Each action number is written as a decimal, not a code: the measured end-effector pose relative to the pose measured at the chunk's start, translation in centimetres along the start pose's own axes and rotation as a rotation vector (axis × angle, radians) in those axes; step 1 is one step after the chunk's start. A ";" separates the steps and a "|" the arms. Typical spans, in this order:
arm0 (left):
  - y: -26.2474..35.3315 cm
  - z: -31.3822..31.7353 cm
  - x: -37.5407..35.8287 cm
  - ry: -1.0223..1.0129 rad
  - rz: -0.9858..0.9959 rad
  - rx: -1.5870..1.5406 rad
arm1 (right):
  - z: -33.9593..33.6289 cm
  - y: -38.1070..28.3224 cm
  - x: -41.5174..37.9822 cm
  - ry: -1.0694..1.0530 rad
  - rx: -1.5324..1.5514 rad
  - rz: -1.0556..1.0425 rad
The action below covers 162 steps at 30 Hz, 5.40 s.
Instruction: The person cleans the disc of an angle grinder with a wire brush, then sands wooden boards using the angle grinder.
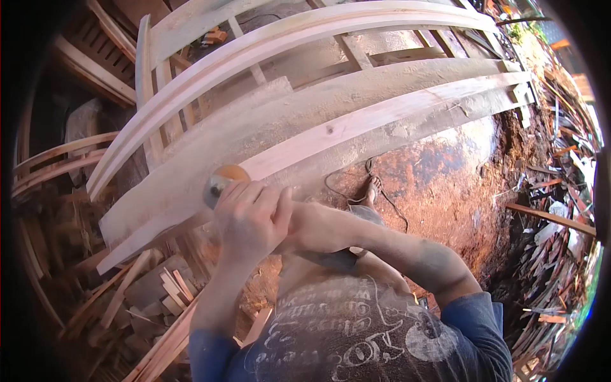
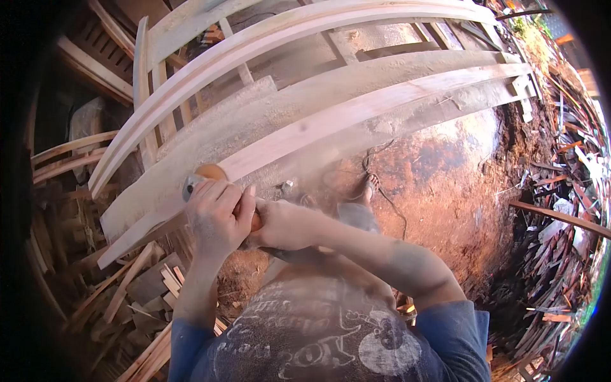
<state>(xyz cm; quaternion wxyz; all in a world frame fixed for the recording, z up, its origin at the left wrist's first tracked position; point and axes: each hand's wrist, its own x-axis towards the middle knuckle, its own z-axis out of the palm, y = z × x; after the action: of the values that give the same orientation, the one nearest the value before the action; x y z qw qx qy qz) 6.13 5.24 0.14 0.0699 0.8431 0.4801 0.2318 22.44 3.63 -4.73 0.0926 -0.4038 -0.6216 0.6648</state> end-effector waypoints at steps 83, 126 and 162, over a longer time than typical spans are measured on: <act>18.3 16.8 17.8 -0.004 0.250 -0.199 | -19.7 11.4 -16.8 0.162 0.337 0.045; 24.6 19.9 26.9 -0.128 0.424 -0.208 | -29.8 12.6 -23.0 0.326 0.166 0.113; 26.4 20.9 27.4 -0.010 0.048 -0.005 | -34.9 13.1 -21.2 0.060 0.099 0.032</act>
<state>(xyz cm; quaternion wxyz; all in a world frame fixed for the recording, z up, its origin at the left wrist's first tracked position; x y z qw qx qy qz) 48.07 16.51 -0.48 0.0690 0.8554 0.4587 0.2306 64.13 13.85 -4.13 0.1204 -0.4286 -0.5783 0.6837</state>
